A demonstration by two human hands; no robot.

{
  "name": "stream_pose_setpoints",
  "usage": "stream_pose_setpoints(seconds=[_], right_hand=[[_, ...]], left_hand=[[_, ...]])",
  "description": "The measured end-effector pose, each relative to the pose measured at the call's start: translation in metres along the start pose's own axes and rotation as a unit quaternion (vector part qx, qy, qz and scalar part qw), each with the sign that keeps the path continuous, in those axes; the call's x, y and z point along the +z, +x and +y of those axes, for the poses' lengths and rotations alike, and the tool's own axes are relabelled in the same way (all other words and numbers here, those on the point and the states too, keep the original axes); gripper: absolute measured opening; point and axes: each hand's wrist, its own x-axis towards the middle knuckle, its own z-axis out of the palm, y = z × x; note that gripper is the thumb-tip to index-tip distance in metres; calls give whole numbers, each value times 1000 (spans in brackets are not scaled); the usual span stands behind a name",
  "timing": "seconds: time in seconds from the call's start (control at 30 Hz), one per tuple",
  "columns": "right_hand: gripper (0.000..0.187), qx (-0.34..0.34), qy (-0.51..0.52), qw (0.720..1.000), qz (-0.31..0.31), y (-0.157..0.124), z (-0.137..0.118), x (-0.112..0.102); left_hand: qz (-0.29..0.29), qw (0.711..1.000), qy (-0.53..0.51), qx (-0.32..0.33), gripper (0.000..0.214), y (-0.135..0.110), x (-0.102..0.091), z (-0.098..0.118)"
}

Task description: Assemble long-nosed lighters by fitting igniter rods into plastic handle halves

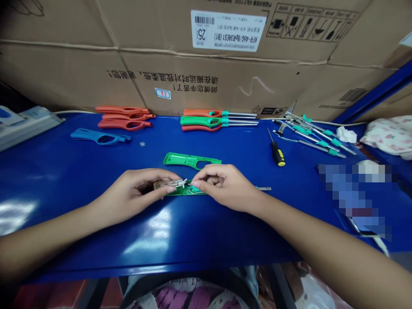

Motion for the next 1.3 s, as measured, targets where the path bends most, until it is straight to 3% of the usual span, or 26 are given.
stream_pose_setpoints(seconds=[0.47, 1.3], right_hand=[[19, -31, -59, 997, 35, -1, 2, 3], [17, -43, -83, 995, 23, 0, -1, 2]], left_hand=[[11, 999, 35, 35, 21, 0, 2, -2], [13, 998, 48, 49, 20, -1, 2, 0]])
